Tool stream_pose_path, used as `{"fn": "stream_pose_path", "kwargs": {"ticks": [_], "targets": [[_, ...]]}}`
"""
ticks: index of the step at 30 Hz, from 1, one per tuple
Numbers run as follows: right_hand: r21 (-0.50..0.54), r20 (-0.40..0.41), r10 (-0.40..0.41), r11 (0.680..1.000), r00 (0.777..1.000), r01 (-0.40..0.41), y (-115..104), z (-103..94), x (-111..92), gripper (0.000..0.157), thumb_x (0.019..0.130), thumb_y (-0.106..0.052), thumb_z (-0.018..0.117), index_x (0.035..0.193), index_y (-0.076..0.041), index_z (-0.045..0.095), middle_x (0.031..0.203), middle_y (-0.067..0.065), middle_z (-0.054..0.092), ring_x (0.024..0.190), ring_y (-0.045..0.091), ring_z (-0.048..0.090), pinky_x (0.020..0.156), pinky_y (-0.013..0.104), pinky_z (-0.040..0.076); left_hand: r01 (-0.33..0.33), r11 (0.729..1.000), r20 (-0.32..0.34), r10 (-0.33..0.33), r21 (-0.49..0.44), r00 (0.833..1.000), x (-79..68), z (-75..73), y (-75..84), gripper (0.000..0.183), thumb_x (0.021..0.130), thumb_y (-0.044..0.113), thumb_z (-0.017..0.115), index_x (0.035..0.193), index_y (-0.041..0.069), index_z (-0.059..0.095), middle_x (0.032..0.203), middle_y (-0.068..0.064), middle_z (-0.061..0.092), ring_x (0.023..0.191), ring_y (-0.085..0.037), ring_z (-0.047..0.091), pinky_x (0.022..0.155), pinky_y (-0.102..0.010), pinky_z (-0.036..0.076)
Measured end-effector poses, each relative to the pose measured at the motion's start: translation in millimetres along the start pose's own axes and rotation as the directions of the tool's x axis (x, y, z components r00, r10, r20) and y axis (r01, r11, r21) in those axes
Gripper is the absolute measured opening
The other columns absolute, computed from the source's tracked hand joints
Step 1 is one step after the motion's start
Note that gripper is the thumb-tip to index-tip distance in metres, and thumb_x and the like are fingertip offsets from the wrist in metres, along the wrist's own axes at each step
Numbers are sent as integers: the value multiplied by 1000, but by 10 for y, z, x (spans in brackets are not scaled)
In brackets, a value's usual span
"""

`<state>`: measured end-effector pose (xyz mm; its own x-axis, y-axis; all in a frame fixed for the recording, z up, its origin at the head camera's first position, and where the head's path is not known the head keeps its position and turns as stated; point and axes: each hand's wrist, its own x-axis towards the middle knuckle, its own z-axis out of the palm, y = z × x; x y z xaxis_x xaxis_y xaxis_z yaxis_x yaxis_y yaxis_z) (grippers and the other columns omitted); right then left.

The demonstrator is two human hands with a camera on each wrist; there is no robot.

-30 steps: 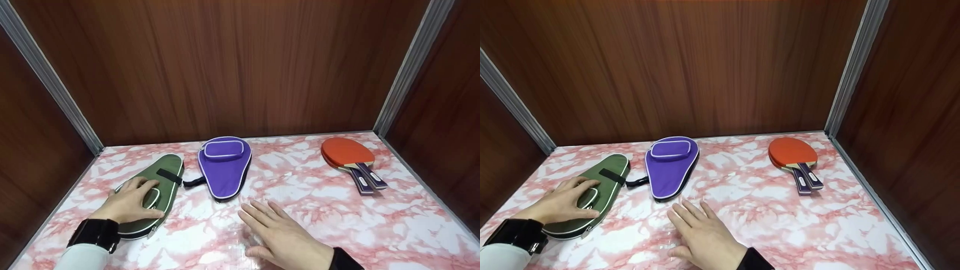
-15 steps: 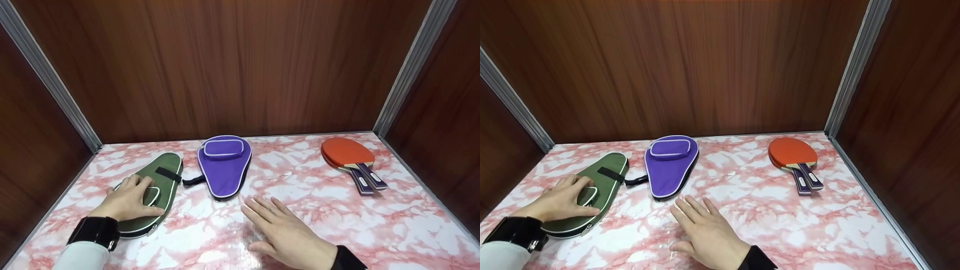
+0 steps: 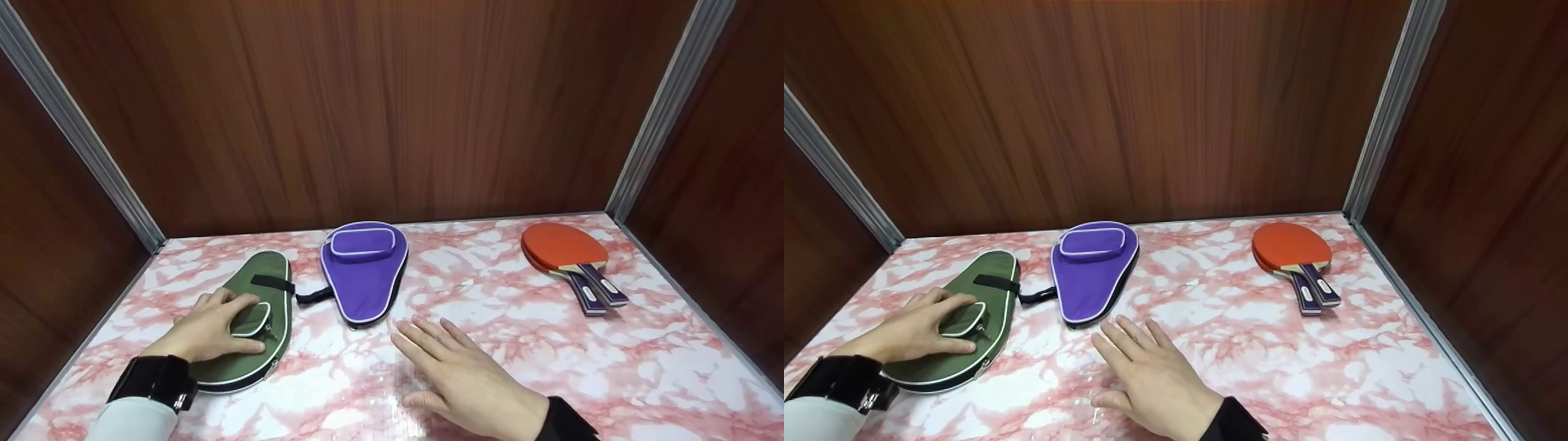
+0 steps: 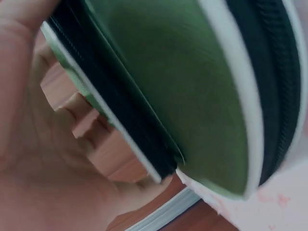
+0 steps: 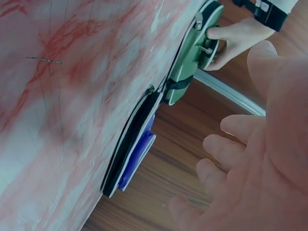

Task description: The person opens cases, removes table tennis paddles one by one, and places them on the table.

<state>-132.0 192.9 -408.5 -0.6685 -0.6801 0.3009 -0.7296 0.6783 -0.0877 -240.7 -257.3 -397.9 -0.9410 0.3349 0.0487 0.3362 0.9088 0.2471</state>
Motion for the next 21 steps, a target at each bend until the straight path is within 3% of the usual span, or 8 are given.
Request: {"fn": "stream_pose_path", "kwargs": {"ticks": [7,12,15,21], "targets": [[12,15,21,1000,1000,-21,14,-41,15,80,109,-56,60,173,-13,37,177,7,38,162,34,36,128,61,31,48,999,-91,-49,-15,995,30,78,42,85,83,71,87,149,23,65,131,-14,57,120,-39,52,86,-71,42],[2,14,29,1000,999,-29,24,-59,16,80,109,-55,62,173,-13,37,177,7,38,163,33,35,128,61,30,43,999,-165,-42,2,985,57,94,82,72,87,66,86,143,24,69,121,-9,58,116,-36,53,86,-71,41],[-8,12,29,1000,999,-29,30,-65,12,79,109,-54,63,173,-13,38,177,6,39,163,33,34,128,60,31,43,999,-179,-42,-2,983,68,79,134,69,88,65,85,142,24,70,124,-9,59,118,-37,54,88,-73,40],[-38,-7,27,999,1000,-27,55,-81,-15,79,108,-54,64,171,-12,42,175,7,41,163,32,35,127,60,32,0,1000,-252,-3,-12,968,91,119,341,63,86,58,90,136,26,72,125,-10,56,121,-38,53,90,-73,39]]}}
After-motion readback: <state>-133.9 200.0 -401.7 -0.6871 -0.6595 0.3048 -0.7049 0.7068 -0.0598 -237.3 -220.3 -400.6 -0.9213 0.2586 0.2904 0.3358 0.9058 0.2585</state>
